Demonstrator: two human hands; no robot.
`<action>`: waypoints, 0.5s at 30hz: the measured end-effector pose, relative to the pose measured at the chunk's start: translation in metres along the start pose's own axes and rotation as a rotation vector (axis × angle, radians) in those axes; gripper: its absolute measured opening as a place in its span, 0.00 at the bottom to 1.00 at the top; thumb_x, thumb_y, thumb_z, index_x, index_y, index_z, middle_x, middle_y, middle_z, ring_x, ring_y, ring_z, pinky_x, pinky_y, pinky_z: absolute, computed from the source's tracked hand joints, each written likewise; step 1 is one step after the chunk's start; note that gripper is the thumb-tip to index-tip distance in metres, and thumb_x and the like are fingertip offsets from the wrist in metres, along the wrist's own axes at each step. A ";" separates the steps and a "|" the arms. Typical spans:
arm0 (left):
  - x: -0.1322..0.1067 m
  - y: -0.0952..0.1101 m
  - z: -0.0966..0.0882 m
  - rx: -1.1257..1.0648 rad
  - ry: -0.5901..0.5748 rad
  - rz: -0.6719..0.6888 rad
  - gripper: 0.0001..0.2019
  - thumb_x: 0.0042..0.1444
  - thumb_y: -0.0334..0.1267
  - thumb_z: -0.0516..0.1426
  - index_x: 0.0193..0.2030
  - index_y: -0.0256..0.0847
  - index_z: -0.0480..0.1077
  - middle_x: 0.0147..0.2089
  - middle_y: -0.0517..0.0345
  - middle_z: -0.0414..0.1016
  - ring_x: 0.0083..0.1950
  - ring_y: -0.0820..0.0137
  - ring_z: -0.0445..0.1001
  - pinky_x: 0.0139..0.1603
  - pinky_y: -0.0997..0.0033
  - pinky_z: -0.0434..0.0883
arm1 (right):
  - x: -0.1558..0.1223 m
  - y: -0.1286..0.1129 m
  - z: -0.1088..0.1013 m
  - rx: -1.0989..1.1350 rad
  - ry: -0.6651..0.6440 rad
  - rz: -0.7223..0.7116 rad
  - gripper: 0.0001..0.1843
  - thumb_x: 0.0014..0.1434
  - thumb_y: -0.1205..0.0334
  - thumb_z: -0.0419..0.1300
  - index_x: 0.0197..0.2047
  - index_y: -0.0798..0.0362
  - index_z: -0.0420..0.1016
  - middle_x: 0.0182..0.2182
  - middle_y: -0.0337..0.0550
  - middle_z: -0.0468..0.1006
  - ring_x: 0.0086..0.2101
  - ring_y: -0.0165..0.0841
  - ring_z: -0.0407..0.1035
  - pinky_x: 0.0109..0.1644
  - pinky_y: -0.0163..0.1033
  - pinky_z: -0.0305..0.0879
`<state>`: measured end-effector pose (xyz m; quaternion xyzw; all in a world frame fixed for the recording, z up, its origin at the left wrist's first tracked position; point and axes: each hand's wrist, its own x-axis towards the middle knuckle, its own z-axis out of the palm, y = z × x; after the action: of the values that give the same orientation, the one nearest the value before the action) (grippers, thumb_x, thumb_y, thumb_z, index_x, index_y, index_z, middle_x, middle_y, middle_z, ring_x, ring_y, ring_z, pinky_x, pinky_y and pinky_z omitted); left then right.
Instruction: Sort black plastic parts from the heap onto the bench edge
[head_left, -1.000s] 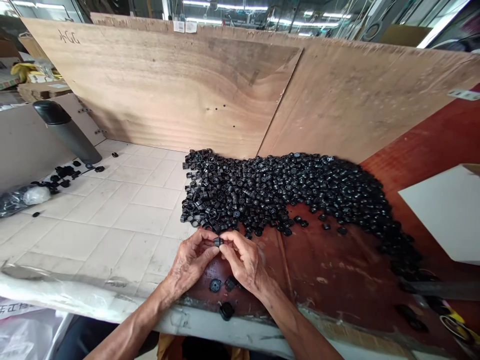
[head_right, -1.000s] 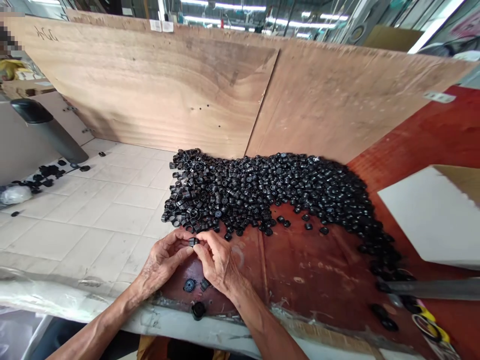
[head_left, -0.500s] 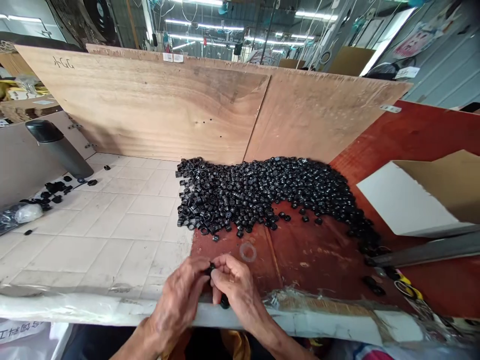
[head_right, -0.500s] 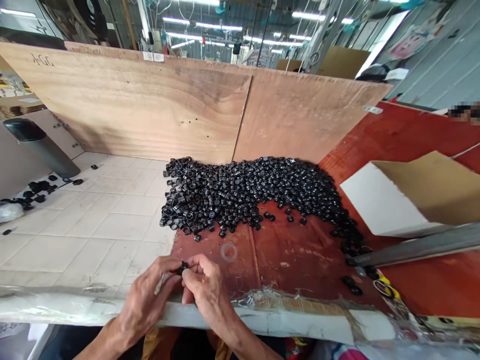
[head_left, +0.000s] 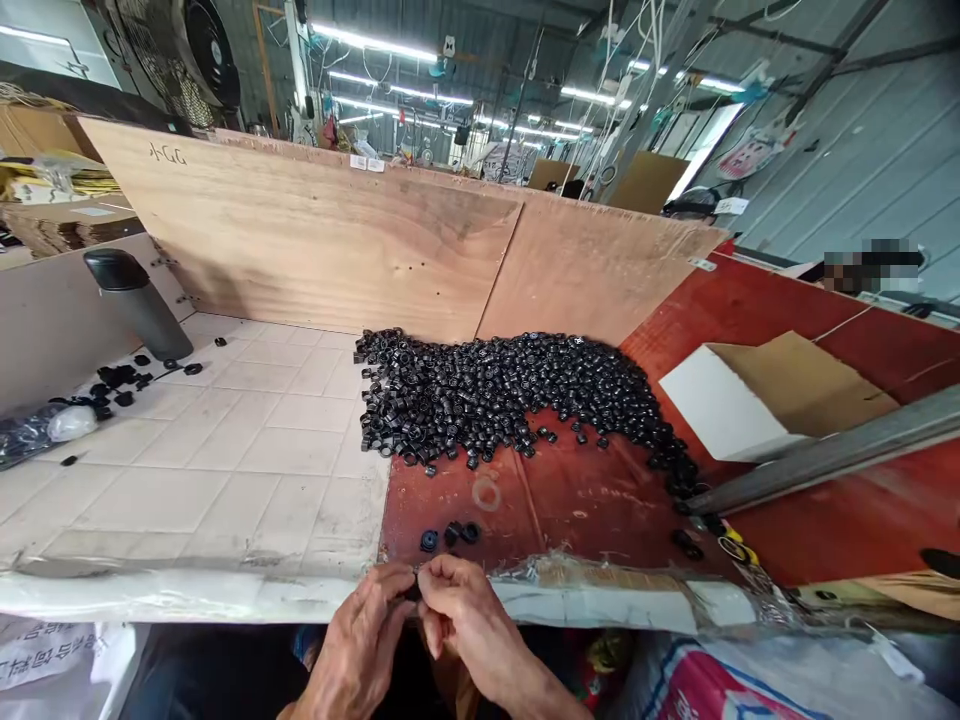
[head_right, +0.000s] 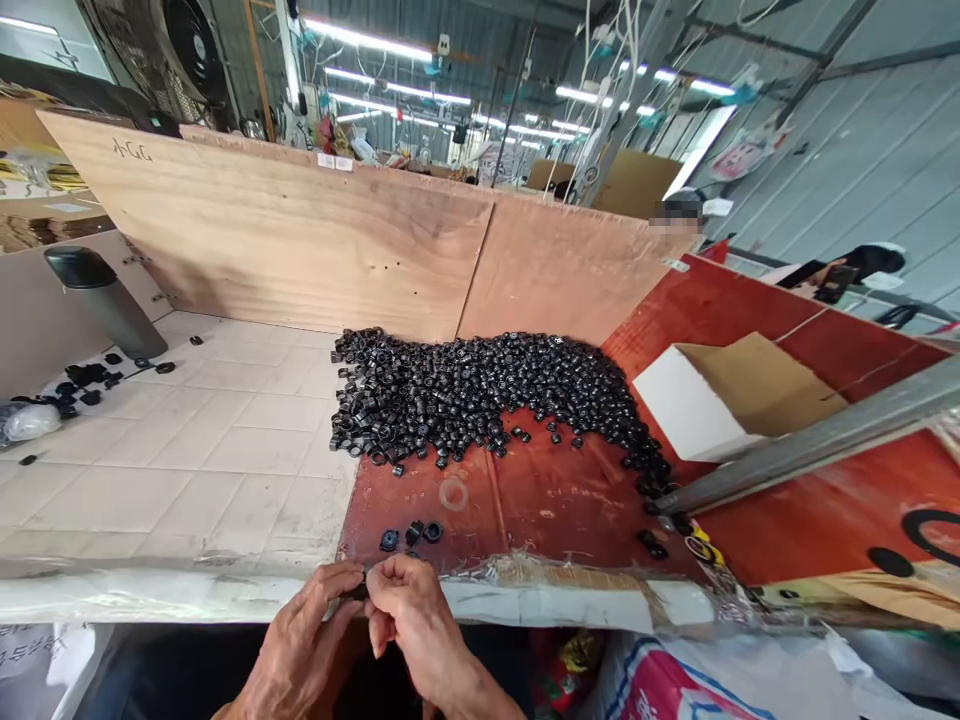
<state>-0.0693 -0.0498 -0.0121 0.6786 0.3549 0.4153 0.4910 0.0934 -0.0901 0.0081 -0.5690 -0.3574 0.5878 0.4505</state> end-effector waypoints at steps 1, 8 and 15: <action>-0.002 0.001 -0.001 -0.058 -0.017 -0.050 0.12 0.66 0.51 0.62 0.47 0.48 0.81 0.47 0.50 0.86 0.50 0.57 0.86 0.56 0.58 0.82 | -0.002 0.000 0.002 -0.003 0.010 -0.019 0.25 0.65 0.36 0.60 0.36 0.50 0.68 0.19 0.31 0.67 0.17 0.27 0.60 0.23 0.33 0.60; -0.005 0.018 -0.007 -0.361 -0.029 -0.265 0.16 0.63 0.52 0.65 0.48 0.43 0.78 0.43 0.50 0.85 0.44 0.59 0.85 0.48 0.62 0.82 | -0.024 -0.009 0.014 -0.349 0.169 -0.376 0.18 0.66 0.43 0.60 0.38 0.50 0.72 0.23 0.35 0.71 0.22 0.30 0.66 0.30 0.36 0.63; 0.002 -0.004 -0.009 0.260 -0.023 0.342 0.13 0.69 0.33 0.57 0.56 0.49 0.77 0.52 0.49 0.85 0.53 0.59 0.85 0.55 0.63 0.81 | -0.006 -0.012 0.010 0.340 -0.016 0.116 0.27 0.50 0.39 0.72 0.30 0.51 0.66 0.21 0.31 0.66 0.17 0.23 0.54 0.21 0.32 0.55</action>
<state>-0.0773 -0.0439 -0.0142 0.7914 0.2795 0.4355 0.3256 0.0845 -0.0912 0.0224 -0.4996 -0.2230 0.6693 0.5028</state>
